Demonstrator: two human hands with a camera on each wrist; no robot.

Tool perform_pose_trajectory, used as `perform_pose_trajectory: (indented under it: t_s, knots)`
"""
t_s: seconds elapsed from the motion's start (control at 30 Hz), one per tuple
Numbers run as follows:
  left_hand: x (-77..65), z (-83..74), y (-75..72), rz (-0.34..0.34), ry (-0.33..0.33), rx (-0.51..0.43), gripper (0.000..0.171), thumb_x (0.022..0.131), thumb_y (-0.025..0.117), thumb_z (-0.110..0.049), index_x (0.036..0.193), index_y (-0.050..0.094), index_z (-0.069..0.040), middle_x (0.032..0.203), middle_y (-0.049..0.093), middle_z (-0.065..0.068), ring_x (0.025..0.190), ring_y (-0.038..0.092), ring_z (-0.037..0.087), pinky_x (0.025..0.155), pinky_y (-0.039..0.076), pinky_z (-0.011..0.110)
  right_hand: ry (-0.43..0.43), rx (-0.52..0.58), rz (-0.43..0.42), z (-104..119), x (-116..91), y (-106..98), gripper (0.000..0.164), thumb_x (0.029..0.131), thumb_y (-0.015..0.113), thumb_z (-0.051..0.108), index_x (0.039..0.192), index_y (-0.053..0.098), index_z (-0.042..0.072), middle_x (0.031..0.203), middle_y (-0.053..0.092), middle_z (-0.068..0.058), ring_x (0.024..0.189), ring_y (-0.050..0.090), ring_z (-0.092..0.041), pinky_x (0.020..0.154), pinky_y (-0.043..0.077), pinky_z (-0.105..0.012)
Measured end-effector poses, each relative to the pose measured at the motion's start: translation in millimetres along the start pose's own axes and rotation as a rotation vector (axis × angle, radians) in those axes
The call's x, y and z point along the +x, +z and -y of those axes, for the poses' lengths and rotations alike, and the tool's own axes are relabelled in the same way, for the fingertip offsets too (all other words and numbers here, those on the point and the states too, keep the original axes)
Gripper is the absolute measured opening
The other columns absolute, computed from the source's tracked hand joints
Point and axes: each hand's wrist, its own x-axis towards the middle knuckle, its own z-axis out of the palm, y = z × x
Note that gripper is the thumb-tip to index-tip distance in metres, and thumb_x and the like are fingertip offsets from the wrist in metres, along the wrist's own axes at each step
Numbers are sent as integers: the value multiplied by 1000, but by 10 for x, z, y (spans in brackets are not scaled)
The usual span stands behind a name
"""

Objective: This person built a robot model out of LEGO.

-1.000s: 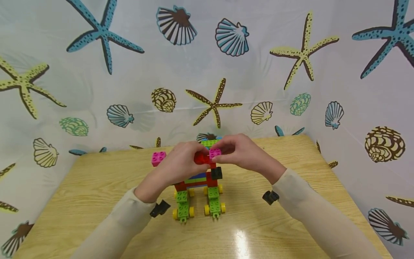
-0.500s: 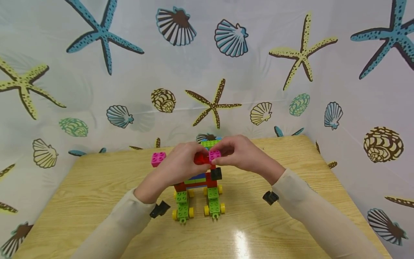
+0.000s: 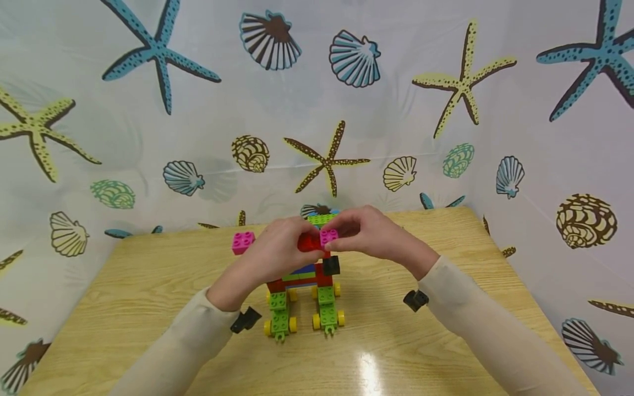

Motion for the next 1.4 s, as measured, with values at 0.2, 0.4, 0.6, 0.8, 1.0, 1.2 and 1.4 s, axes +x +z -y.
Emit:
perform_pose_trajectory:
  t_s: [0.2, 0.4, 0.6, 0.8, 1.0, 1.2, 1.4]
  knots:
    - [-2, -4, 0, 6, -4, 23, 28, 98, 89, -29, 118, 82, -10, 104, 77, 3, 92, 64, 20, 83, 61, 34, 56, 30, -98, -162, 40, -206, 34, 110, 74, 31, 140, 77, 15, 141, 78, -9, 130, 74, -30, 118, 59, -56]
    - [-2, 1, 2, 2, -15, 27, 32, 98, 89, -30, 122, 82, -9, 108, 77, 4, 94, 65, 21, 85, 62, 34, 114, -35, -188, -459, 158, -347, 35, 112, 72, 30, 140, 76, 11, 143, 77, -13, 131, 73, -33, 120, 56, -60]
    - [-6, -2, 9, 14, -20, 23, 33, 99, 88, -31, 124, 82, -10, 111, 77, 4, 96, 66, 21, 89, 63, 36, 199, -79, -200, -804, 295, -378, 40, 110, 73, 31, 142, 73, 7, 143, 75, -17, 134, 71, -36, 119, 56, -60]
    - [-5, -14, -1, 20, -18, 23, 33, 99, 88, -30, 124, 81, -10, 111, 77, 4, 95, 66, 21, 87, 63, 36, 262, -117, -204, -1058, 429, -373, 43, 110, 74, 27, 145, 70, 3, 146, 73, -20, 135, 70, -38, 118, 57, -58]
    - [-14, -5, -19, 20, -25, 25, 34, 100, 87, -30, 125, 81, -9, 112, 77, 4, 96, 66, 21, 87, 63, 35, 300, -130, -241, -1277, 603, -329, 48, 107, 75, 23, 148, 68, -2, 149, 71, -23, 137, 66, -41, 120, 55, -58]
    - [-23, 14, -17, 16, -25, 29, 35, 100, 88, -31, 126, 80, -9, 113, 76, 4, 96, 66, 21, 88, 63, 36, 335, -130, -249, -1434, 740, -253, 53, 105, 78, 23, 150, 66, -2, 152, 67, -25, 140, 63, -42, 122, 53, -57]
    - [-8, 18, -3, 16, -12, 30, 34, 100, 88, -32, 125, 81, -10, 111, 76, 4, 97, 65, 21, 88, 62, 36, 381, -118, -276, -1527, 798, -196, 54, 104, 80, 24, 149, 65, -3, 153, 65, -25, 141, 61, -42, 125, 51, -56]
